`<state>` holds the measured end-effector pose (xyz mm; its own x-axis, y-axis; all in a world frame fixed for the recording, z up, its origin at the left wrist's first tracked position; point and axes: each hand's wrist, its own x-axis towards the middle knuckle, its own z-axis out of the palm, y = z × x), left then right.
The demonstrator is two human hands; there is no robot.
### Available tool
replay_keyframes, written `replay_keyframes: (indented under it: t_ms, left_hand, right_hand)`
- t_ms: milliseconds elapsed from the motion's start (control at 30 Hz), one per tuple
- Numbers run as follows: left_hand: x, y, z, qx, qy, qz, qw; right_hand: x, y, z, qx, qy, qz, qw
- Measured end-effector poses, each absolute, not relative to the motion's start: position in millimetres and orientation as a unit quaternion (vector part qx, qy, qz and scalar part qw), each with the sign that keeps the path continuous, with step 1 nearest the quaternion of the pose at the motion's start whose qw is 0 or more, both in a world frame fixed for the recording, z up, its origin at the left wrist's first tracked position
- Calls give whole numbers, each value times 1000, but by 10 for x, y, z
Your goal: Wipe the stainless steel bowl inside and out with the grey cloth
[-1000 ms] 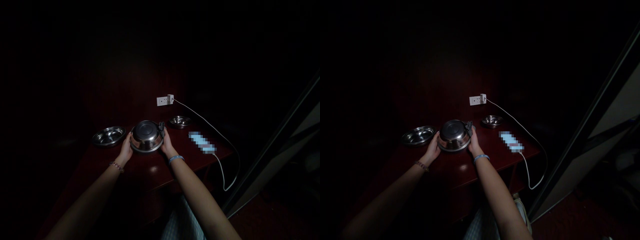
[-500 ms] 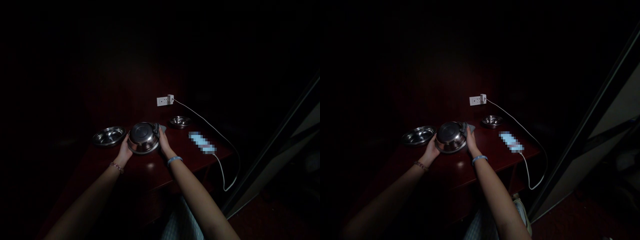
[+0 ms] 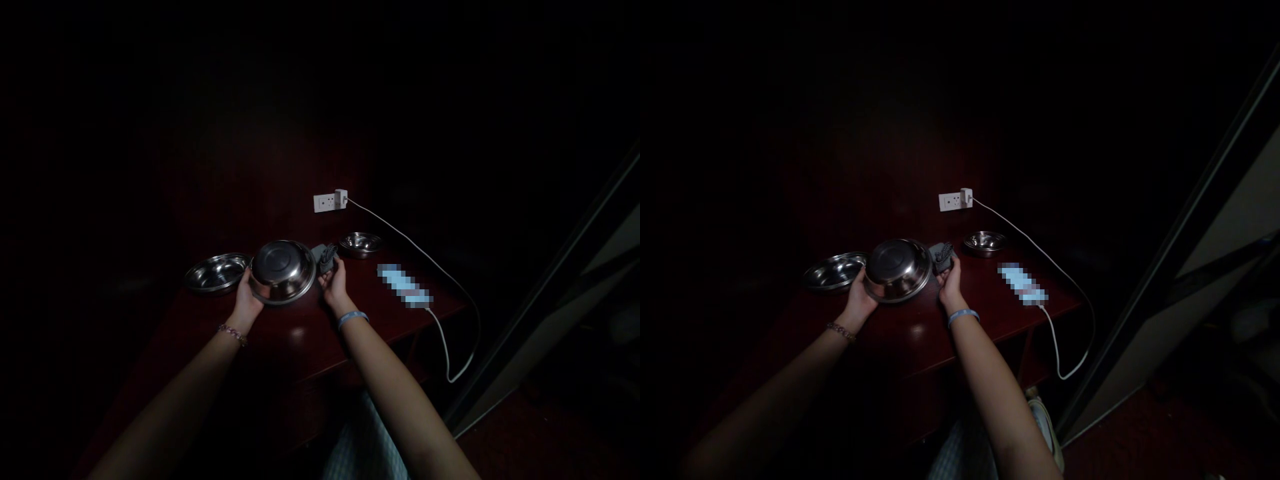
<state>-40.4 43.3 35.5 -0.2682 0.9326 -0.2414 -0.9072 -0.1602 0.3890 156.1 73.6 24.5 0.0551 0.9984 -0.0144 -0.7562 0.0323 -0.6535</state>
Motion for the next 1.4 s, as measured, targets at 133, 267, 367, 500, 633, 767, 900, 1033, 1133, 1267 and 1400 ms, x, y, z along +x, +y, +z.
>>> replay_keyframes:
  t_ms: [133, 267, 367, 500, 633, 767, 900, 1033, 1133, 1267, 1400]
  left_hand:
    - [-396, 394, 411, 35, 215, 774, 594]
    - [-405, 367, 446, 39, 214, 778, 590]
    - [-406, 345, 465, 37, 223, 782, 581]
    - [-376, 319, 498, 58, 234, 791, 562]
    - [-342, 307, 511, 97, 229, 809, 533]
    - [-302, 275, 499, 169, 248, 819, 489]
    - [-225, 215, 502, 279, 263, 818, 428]
    - [-198, 222, 489, 323, 272, 820, 386]
    - [-236, 277, 442, 318, 281, 822, 380]
    - [-247, 296, 378, 305, 335, 785, 422]
    - [-152, 237, 393, 295, 330, 751, 490]
  right_hand:
    - [1612, 720, 251, -297, -212, 678, 638]
    - [1636, 705, 243, -355, -243, 673, 601]
    - [1616, 684, 250, -358, -247, 693, 575]
    - [1559, 669, 266, -379, -259, 676, 576]
    - [1529, 687, 269, -370, -293, 657, 588]
    - [1520, 705, 247, -355, -303, 672, 575]
    - [1459, 701, 224, -318, -365, 680, 551]
    - [1410, 662, 268, -289, -391, 656, 578]
    - [1420, 625, 328, -233, -373, 649, 621]
    - [1454, 598, 394, -202, -330, 593, 706]
    - [1495, 541, 446, -240, -341, 493, 764]
